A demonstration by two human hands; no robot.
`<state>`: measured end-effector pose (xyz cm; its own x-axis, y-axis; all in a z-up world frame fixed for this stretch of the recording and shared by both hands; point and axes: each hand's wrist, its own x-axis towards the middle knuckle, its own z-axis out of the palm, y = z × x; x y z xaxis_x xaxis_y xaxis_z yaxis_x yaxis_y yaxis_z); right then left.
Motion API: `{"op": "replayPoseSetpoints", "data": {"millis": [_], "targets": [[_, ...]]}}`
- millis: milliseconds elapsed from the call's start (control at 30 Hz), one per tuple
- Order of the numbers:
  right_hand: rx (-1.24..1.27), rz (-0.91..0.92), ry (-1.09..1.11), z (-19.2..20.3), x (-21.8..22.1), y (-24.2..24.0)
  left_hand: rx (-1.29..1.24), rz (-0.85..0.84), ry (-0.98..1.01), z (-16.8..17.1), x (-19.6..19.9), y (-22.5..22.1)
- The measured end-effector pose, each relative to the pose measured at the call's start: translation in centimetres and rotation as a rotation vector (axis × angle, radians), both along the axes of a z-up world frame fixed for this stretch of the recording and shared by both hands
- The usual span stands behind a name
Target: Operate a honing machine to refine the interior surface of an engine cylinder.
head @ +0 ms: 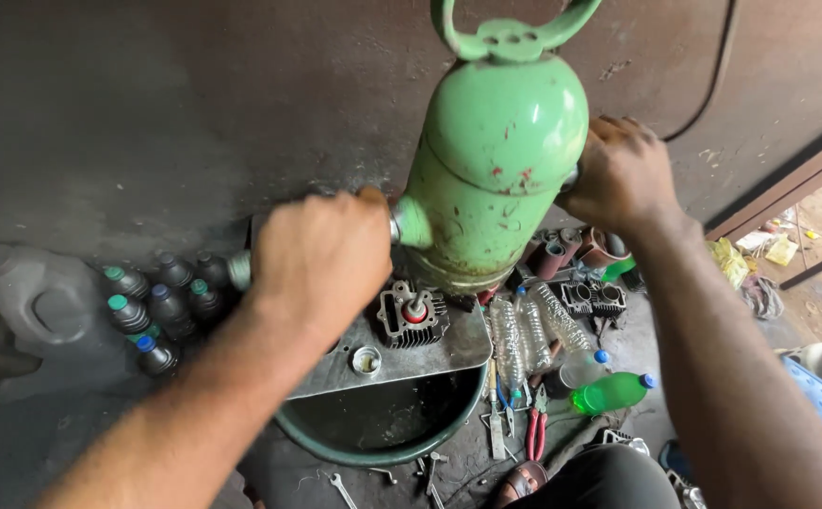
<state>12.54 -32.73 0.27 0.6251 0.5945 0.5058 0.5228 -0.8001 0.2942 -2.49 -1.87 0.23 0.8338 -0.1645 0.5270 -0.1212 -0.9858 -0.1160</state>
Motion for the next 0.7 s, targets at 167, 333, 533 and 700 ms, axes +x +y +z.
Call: {"op": "replayPoseSetpoints", "data": {"millis": [167, 333, 533, 700], "targets": [[-0.026, -0.076, -0.044, 4.8, -5.0, 0.6, 0.011, 0.048, 0.334, 6.3, 0.6, 1.1], [-0.012, -0.237, -0.047, 6.8, -8.3, 1.2, 0.102, 0.045, 0.356, 8.2, 1.2, 1.8], [0.060, -0.098, -0.396, 5.6, -8.4, 1.5, 0.233, 0.066, 0.109, 5.8, 3.2, 3.3], [0.022, -0.093, -0.432, 3.2, -8.1, 1.5, 0.277, -0.062, -0.404, 1.4, 4.2, 4.8]]}}
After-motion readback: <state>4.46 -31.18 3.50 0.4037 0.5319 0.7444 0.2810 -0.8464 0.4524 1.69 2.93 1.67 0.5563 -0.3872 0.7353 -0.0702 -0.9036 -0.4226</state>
